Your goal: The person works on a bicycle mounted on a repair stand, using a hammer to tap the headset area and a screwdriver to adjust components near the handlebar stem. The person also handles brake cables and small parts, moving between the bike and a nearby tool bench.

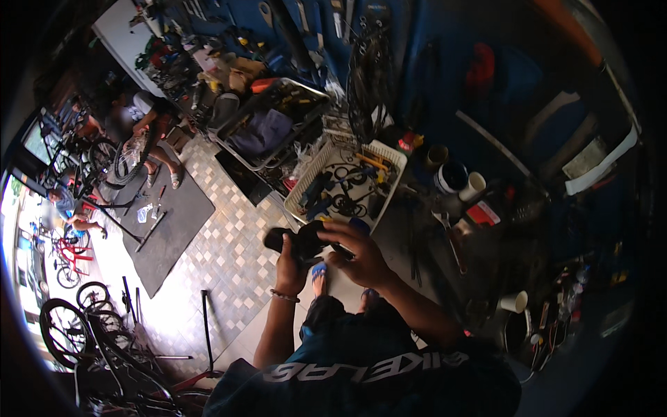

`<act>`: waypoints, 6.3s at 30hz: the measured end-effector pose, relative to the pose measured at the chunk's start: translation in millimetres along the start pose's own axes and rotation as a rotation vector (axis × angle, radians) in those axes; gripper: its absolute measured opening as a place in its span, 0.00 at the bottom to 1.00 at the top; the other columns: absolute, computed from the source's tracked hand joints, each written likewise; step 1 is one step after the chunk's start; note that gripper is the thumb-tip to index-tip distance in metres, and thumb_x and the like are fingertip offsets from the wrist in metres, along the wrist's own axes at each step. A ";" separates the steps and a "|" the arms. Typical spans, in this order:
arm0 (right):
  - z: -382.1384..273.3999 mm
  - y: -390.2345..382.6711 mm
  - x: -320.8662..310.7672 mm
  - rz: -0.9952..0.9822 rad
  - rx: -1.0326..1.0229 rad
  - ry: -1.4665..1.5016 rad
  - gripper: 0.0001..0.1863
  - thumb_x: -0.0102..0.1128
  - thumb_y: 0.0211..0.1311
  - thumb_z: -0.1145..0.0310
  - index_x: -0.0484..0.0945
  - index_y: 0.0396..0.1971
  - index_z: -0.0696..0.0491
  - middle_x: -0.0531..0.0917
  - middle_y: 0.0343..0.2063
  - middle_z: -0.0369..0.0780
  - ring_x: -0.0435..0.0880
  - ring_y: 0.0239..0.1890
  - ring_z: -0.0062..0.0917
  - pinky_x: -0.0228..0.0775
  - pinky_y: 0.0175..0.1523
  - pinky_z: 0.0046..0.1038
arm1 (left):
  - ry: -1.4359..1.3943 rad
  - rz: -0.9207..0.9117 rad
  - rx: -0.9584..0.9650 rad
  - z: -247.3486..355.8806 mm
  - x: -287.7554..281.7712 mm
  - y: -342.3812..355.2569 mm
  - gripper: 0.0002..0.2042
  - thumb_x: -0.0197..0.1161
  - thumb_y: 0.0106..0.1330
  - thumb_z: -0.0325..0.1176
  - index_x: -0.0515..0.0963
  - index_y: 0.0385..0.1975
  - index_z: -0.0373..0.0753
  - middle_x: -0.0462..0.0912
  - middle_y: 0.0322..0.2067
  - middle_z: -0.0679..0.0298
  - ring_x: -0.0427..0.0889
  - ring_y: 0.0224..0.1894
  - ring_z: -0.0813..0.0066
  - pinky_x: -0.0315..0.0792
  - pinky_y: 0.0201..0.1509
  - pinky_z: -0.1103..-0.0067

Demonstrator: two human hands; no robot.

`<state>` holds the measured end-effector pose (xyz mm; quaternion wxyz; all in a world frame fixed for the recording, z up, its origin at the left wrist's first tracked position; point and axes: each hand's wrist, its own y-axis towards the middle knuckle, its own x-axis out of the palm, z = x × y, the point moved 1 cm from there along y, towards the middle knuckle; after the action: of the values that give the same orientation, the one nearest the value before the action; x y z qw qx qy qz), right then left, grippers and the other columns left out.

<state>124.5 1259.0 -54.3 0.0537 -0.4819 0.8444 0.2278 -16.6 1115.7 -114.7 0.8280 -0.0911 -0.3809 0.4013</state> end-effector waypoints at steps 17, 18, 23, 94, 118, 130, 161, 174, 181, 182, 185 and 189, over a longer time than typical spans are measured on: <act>12.9 -55.7 -18.1 0.529 0.320 -0.716 0.22 0.71 0.66 0.67 0.82 0.59 0.51 0.85 0.54 0.45 0.83 0.57 0.43 0.75 0.62 0.39 | 1.119 0.186 1.107 345.1 -0.8 240.1 0.27 0.64 0.77 0.48 0.81 0.60 0.27 0.86 0.57 0.51 0.86 0.54 0.59 0.78 0.59 0.70; 8.5 -65.9 -14.3 0.587 0.332 -0.788 0.21 0.72 0.65 0.70 0.83 0.58 0.51 0.86 0.52 0.45 0.84 0.54 0.43 0.75 0.60 0.39 | 1.508 -0.066 0.982 341.9 12.3 261.7 0.27 0.65 0.76 0.48 0.80 0.61 0.29 0.85 0.59 0.49 0.85 0.55 0.54 0.77 0.62 0.69; -14.9 -120.4 1.5 0.764 0.540 -0.882 0.18 0.71 0.65 0.73 0.85 0.55 0.53 0.87 0.46 0.45 0.85 0.49 0.43 0.77 0.55 0.40 | 1.606 -0.315 0.922 258.1 25.1 245.3 0.25 0.68 0.73 0.46 0.79 0.60 0.33 0.86 0.54 0.48 0.85 0.58 0.53 0.75 0.65 0.66; 185.6 184.7 -91.6 -0.219 0.726 -1.096 0.42 0.79 0.55 0.52 0.75 0.63 0.63 0.81 0.61 0.51 0.85 0.58 0.46 0.80 0.60 0.44 | 0.659 0.217 0.206 1.7 -71.0 -136.7 0.27 0.72 0.70 0.34 0.65 0.61 0.35 0.91 0.40 0.49 0.90 0.39 0.69 0.81 0.39 0.72; 39.8 -84.8 -3.6 -0.275 0.456 0.594 0.14 0.58 0.74 0.65 0.76 0.53 0.56 0.81 0.32 0.39 0.82 0.33 0.23 0.74 0.39 0.27 | 0.023 0.629 0.358 -97.5 -132.3 -333.6 0.08 0.69 0.75 0.33 0.76 0.43 0.39 0.79 0.24 0.71 0.76 0.23 0.84 0.70 0.24 0.82; -223.6 -230.2 406.5 -1.514 0.796 0.940 0.34 0.52 0.77 0.52 0.64 0.71 0.61 0.81 0.32 0.38 0.85 0.25 0.33 0.80 0.28 0.33 | -0.236 0.899 0.896 -37.0 -294.5 -533.0 0.23 0.60 0.80 0.34 0.70 0.71 0.36 0.89 0.39 0.56 0.68 0.18 0.88 0.65 0.22 0.86; -308.9 -188.6 795.2 -1.536 0.806 0.771 0.20 0.57 0.78 0.50 0.78 0.44 0.54 0.83 0.27 0.36 0.82 0.26 0.20 0.78 0.33 0.22 | 0.235 1.475 0.655 121.6 -521.4 -556.4 0.20 0.80 0.57 0.30 0.71 0.39 0.37 0.76 0.29 0.66 0.74 0.26 0.82 0.69 0.29 0.80; -303.8 -179.9 840.0 -1.627 0.693 0.744 0.22 0.53 0.82 0.50 0.70 0.59 0.54 0.82 0.31 0.37 0.84 0.29 0.21 0.80 0.35 0.25 | 0.480 1.637 0.631 162.6 -556.5 -574.0 0.12 0.73 0.64 0.29 0.74 0.40 0.36 0.81 0.25 0.57 0.83 0.25 0.65 0.74 0.29 0.69; -314.5 -161.3 833.3 -1.882 0.523 0.640 0.23 0.58 0.77 0.68 0.69 0.68 0.49 0.79 0.27 0.35 0.78 0.23 0.18 0.74 0.28 0.23 | 0.608 1.638 0.521 219.5 -556.4 -639.6 0.09 0.67 0.75 0.31 0.75 0.47 0.36 0.80 0.25 0.59 0.78 0.27 0.74 0.73 0.31 0.73; -313.2 -160.5 836.9 -1.805 0.562 0.683 0.25 0.58 0.77 0.69 0.68 0.70 0.48 0.79 0.27 0.35 0.78 0.23 0.17 0.74 0.28 0.23 | 0.547 1.595 0.497 230.3 -552.8 -656.4 0.10 0.66 0.75 0.31 0.74 0.49 0.37 0.79 0.26 0.62 0.77 0.27 0.77 0.73 0.31 0.74; -302.7 -158.3 864.4 -1.613 0.607 0.654 0.31 0.55 0.78 0.70 0.60 0.77 0.43 0.77 0.27 0.34 0.76 0.22 0.17 0.73 0.28 0.22 | 0.455 1.491 0.320 261.3 -543.8 -720.4 0.15 0.66 0.76 0.30 0.72 0.57 0.39 0.78 0.28 0.70 0.74 0.27 0.84 0.69 0.29 0.79; -284.5 -158.6 921.1 -1.618 0.604 0.688 0.31 0.52 0.80 0.65 0.55 0.78 0.41 0.72 0.30 0.35 0.77 0.29 0.19 0.83 0.31 0.29 | 0.209 1.541 0.193 288.4 -573.0 -788.0 0.13 0.64 0.78 0.33 0.74 0.57 0.40 0.75 0.28 0.74 0.70 0.25 0.89 0.62 0.25 0.85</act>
<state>-194.0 339.3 -139.6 0.0659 -0.9308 0.2443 -0.2639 27.1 129.4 125.3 0.3520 -0.2949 -0.0938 0.8834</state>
